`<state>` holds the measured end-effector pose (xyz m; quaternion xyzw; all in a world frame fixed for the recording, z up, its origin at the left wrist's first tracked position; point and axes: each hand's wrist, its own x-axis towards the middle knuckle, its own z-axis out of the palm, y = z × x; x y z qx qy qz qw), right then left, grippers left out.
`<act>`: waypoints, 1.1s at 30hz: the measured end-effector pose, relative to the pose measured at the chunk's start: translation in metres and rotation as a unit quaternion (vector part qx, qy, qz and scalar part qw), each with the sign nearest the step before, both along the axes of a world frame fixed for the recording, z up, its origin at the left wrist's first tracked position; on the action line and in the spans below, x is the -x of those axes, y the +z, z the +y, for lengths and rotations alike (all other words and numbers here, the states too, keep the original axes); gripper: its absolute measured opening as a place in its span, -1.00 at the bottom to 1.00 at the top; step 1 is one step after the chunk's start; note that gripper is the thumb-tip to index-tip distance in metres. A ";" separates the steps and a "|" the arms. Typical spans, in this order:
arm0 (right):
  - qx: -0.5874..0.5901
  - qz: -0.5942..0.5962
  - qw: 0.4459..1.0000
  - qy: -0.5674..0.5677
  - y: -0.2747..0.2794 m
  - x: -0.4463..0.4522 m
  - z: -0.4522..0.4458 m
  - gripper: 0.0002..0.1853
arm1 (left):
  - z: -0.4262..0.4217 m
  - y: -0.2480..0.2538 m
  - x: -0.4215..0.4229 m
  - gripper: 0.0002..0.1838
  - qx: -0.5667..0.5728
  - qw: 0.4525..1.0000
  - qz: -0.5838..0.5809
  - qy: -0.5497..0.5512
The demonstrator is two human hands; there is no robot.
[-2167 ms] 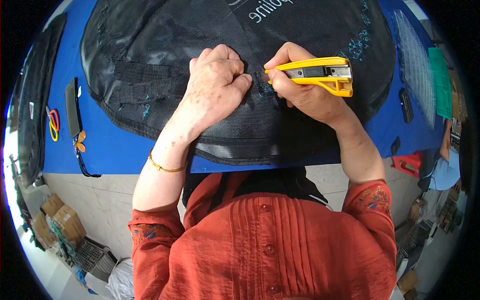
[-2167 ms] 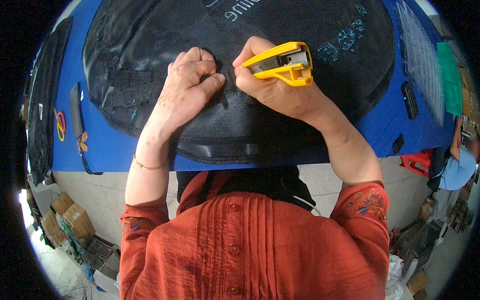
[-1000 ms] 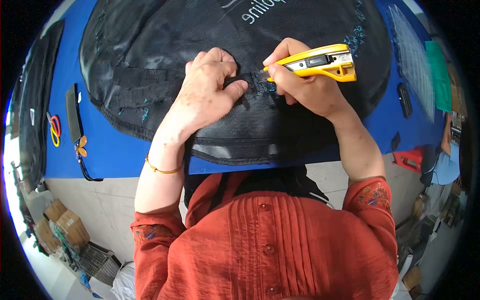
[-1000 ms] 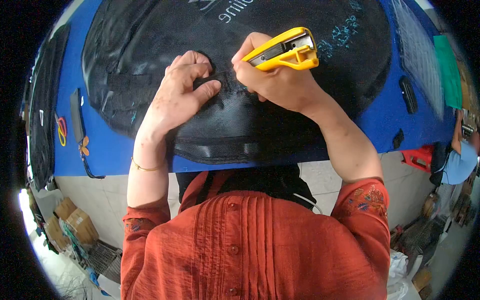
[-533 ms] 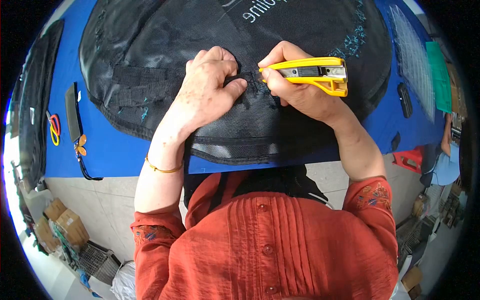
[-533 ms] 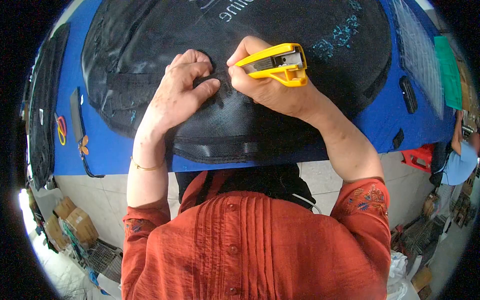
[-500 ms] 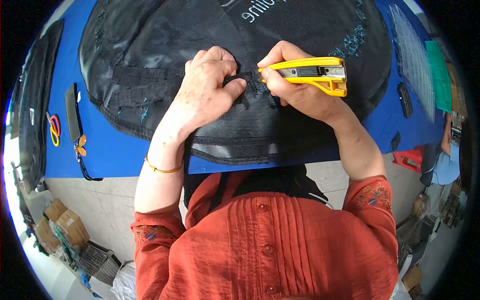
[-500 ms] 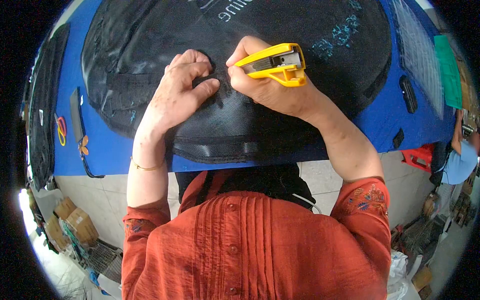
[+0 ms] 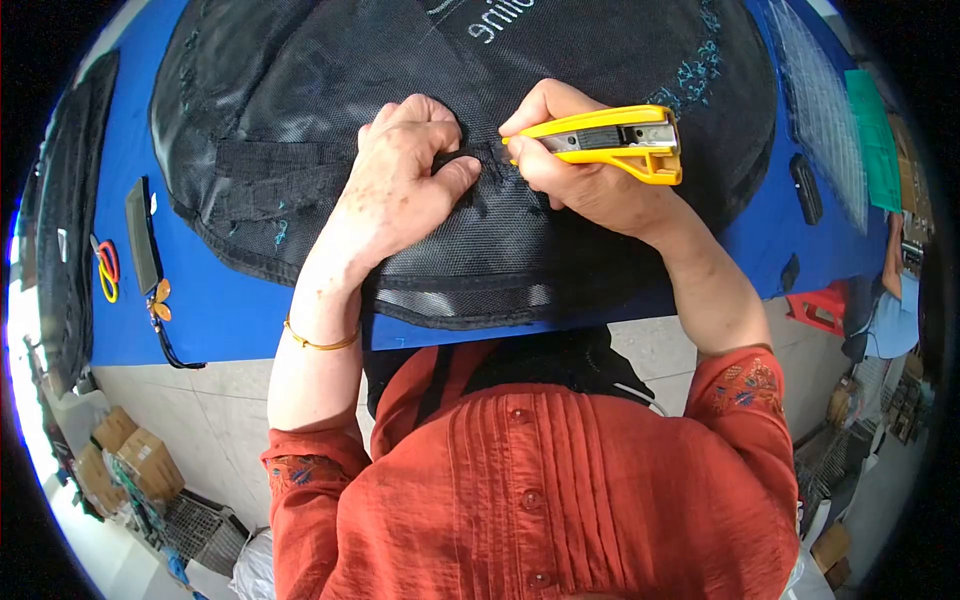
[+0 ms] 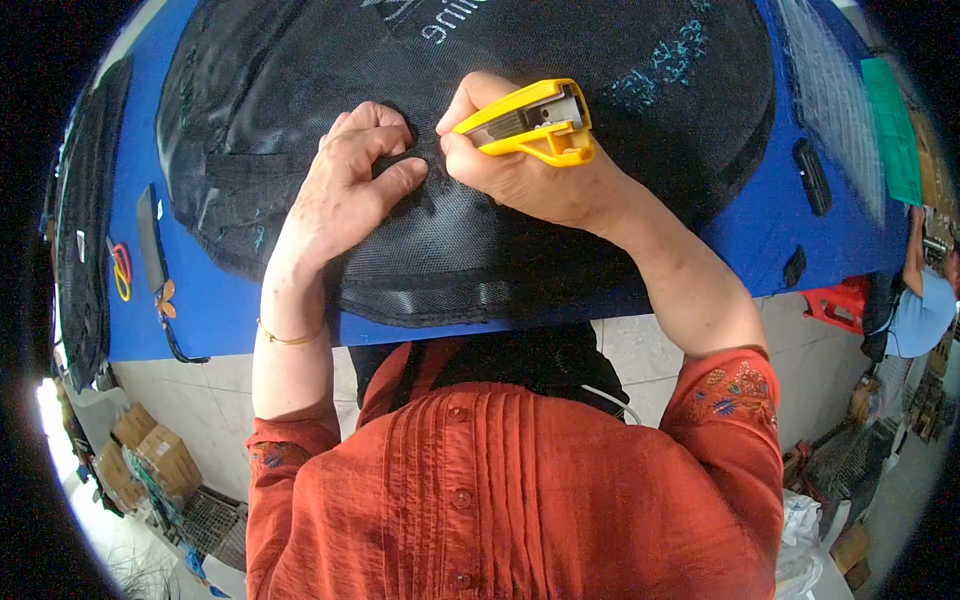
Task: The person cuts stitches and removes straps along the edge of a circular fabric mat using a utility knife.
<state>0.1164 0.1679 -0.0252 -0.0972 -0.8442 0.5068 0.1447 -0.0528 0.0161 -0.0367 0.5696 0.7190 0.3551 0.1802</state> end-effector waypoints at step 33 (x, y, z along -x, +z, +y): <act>-0.032 -0.024 0.999 0.026 0.011 -0.004 0.005 -0.85 | 0.002 0.000 0.000 -0.81 0.004 1.000 -0.018 0.005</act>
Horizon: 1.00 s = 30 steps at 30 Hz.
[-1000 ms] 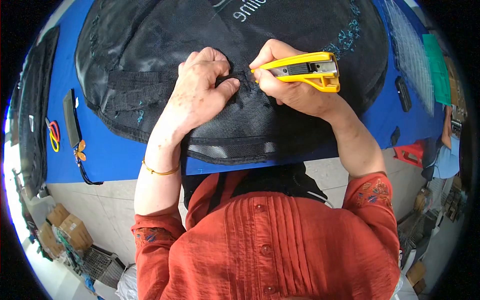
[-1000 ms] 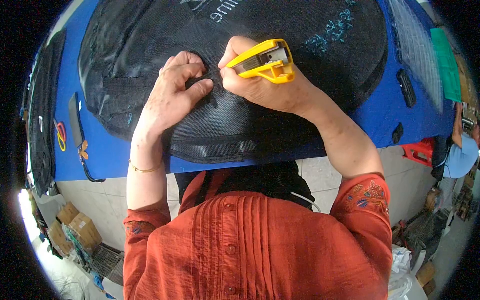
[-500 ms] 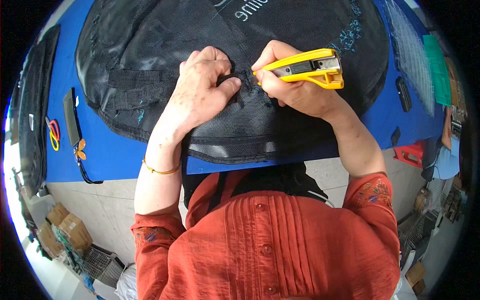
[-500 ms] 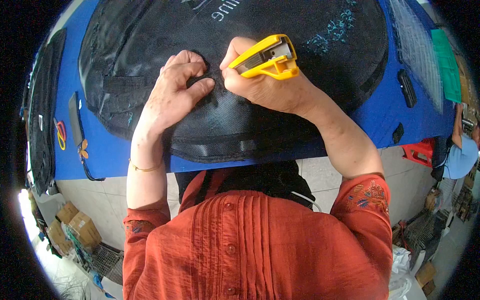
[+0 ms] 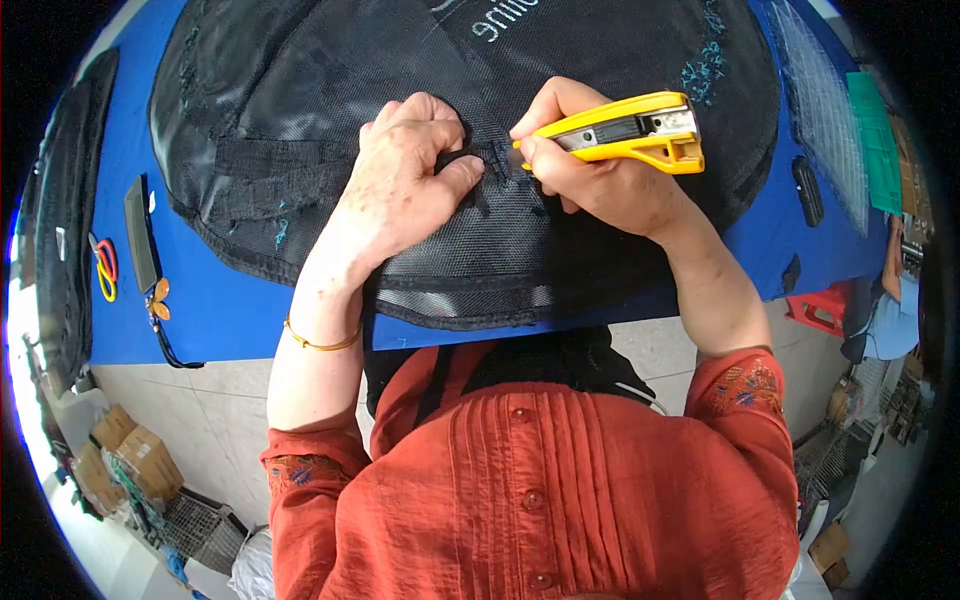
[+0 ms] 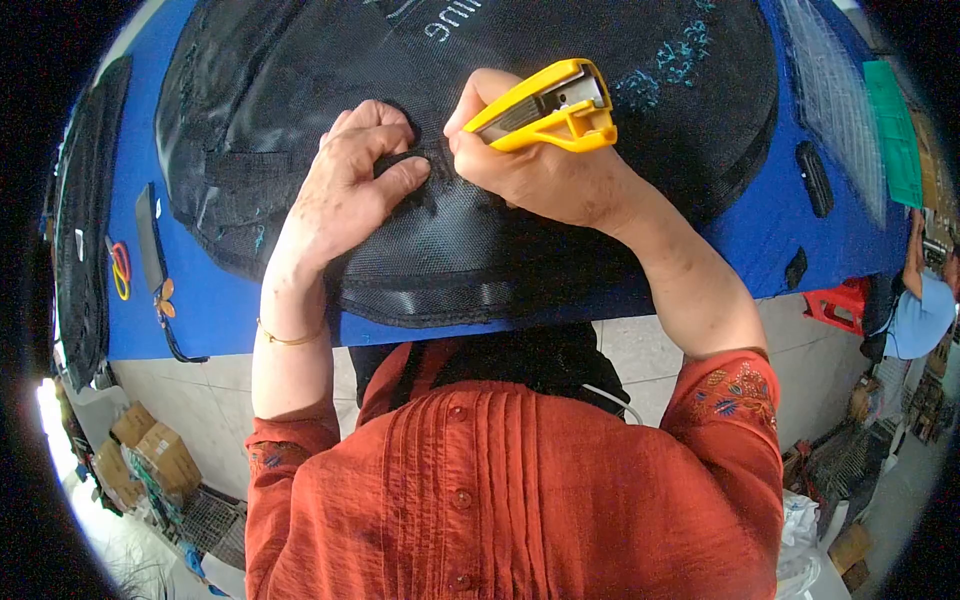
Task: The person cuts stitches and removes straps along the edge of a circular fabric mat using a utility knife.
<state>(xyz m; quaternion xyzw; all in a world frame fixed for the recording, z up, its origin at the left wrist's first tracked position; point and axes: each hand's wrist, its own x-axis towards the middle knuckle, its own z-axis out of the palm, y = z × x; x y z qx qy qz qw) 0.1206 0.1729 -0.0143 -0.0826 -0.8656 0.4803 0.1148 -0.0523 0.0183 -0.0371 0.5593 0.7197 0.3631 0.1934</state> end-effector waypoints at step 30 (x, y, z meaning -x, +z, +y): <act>-0.039 0.067 0.997 0.013 -0.010 0.002 0.007 -0.93 | -0.001 0.003 0.000 -0.76 0.016 0.999 0.026 -0.008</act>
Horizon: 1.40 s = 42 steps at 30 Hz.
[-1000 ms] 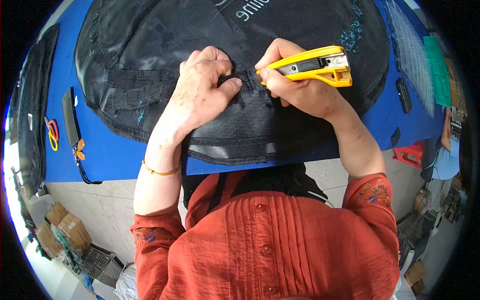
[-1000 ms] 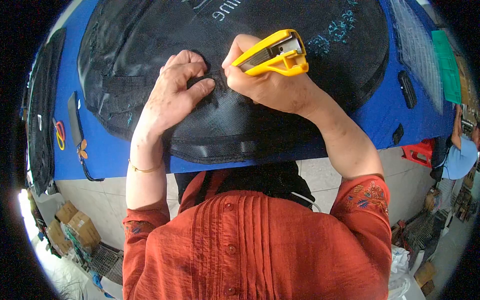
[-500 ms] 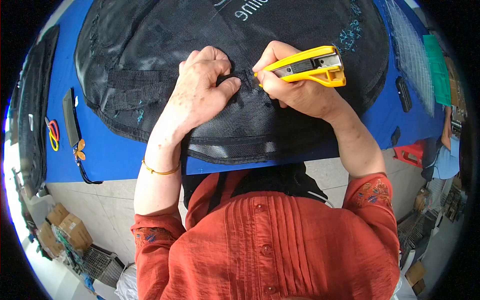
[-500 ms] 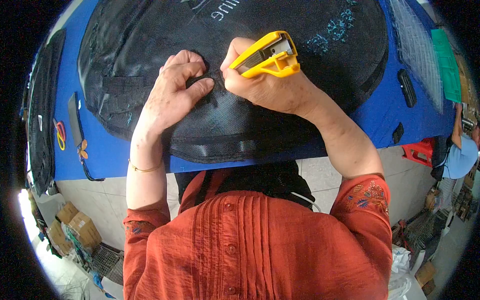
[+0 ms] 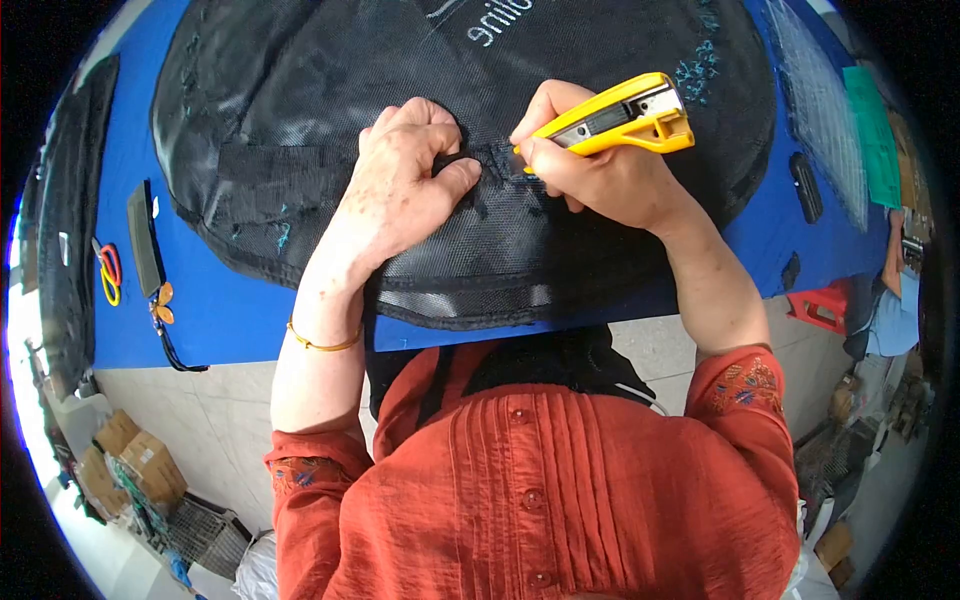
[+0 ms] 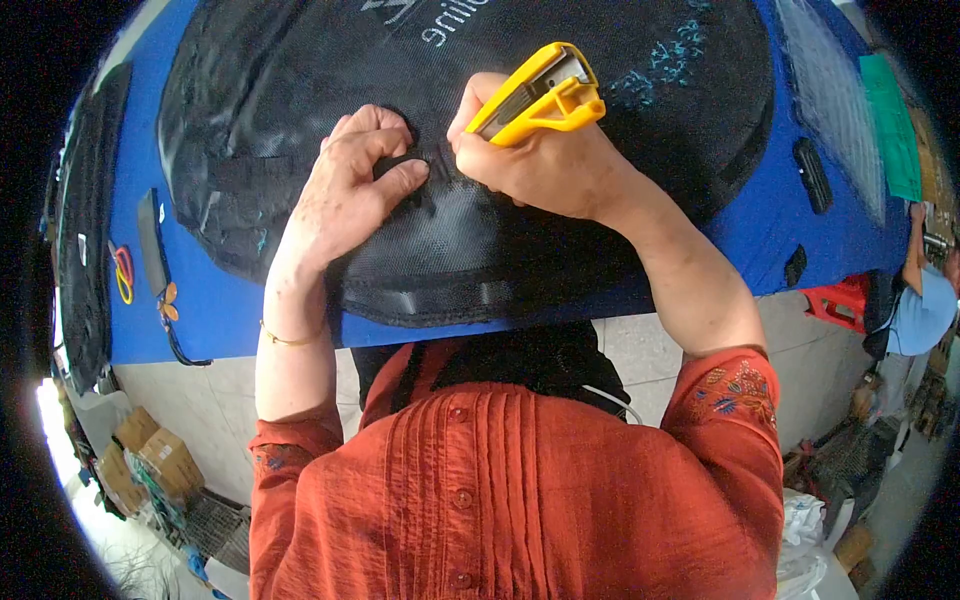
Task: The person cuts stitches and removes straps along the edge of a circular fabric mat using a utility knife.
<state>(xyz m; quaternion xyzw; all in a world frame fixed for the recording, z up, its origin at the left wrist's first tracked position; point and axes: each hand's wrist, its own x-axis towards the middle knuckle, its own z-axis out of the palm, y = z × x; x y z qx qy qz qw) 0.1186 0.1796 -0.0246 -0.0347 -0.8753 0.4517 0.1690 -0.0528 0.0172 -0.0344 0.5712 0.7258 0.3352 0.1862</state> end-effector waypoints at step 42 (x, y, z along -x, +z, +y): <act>0.272 -0.114 0.955 -0.016 -0.002 0.004 0.002 -0.85 | 0.000 -0.016 -0.001 -0.81 -0.073 0.997 -0.009 0.001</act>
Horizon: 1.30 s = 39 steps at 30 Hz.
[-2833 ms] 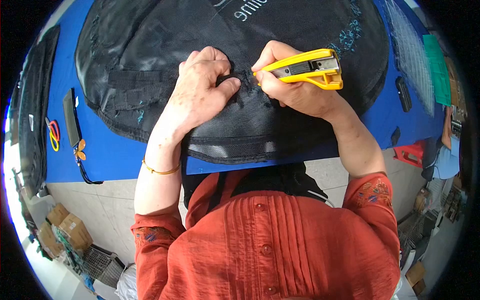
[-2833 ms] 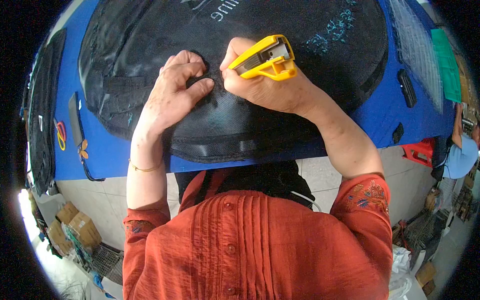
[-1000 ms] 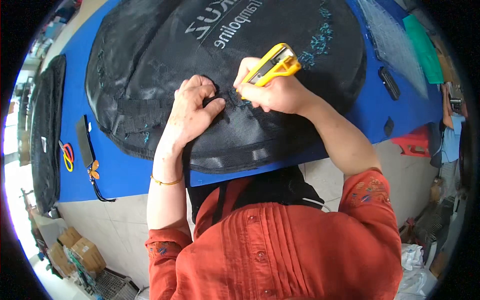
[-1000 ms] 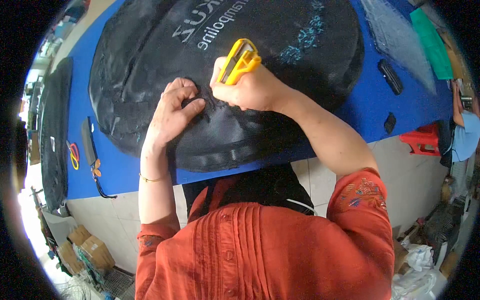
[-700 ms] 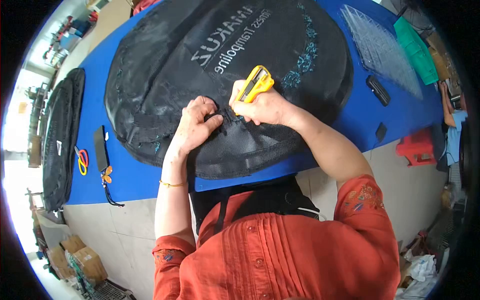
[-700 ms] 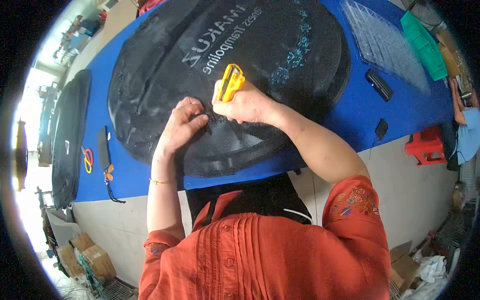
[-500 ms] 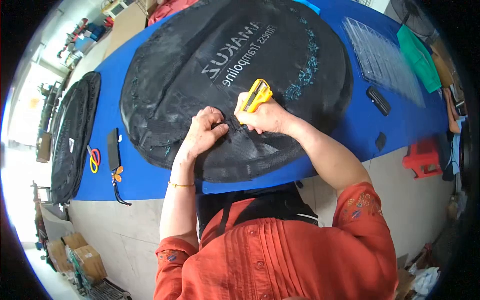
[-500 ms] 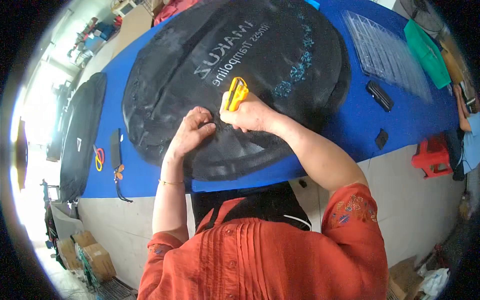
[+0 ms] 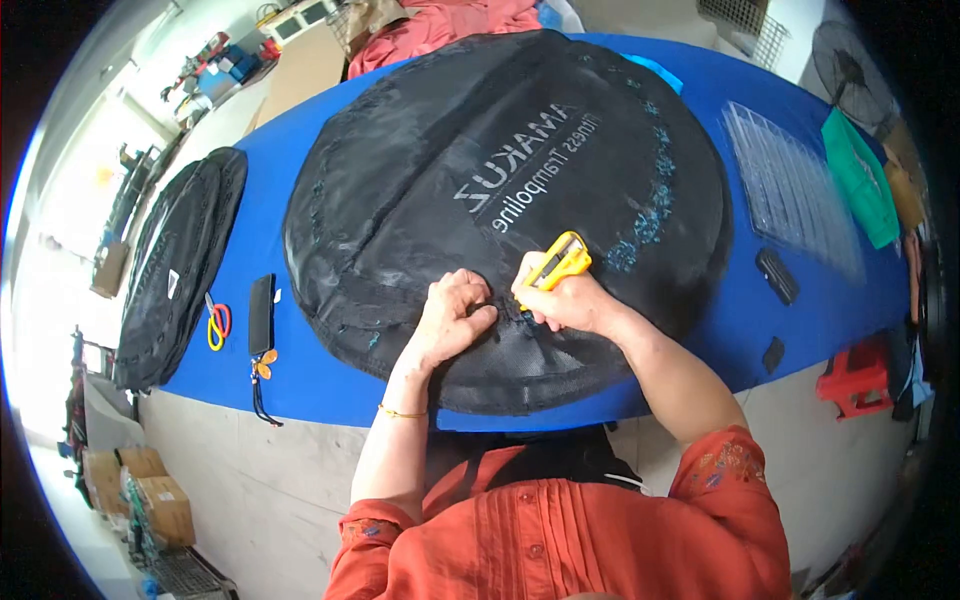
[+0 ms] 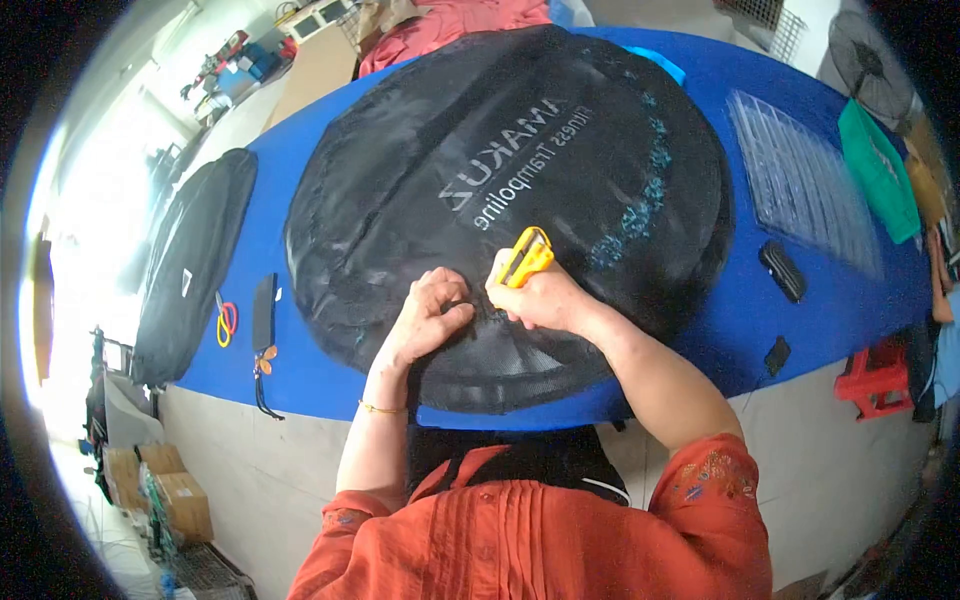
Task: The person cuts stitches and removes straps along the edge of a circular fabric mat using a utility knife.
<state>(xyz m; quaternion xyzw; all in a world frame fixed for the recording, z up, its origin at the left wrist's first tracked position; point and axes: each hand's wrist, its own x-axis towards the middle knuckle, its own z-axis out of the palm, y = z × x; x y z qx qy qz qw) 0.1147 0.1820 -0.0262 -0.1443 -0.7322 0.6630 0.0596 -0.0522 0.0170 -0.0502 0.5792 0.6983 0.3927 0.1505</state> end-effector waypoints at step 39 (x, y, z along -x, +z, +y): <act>0.037 0.001 0.999 0.023 -0.006 -0.003 0.012 -0.81 | 0.000 -0.015 -0.013 -0.94 -0.075 0.993 0.057 0.075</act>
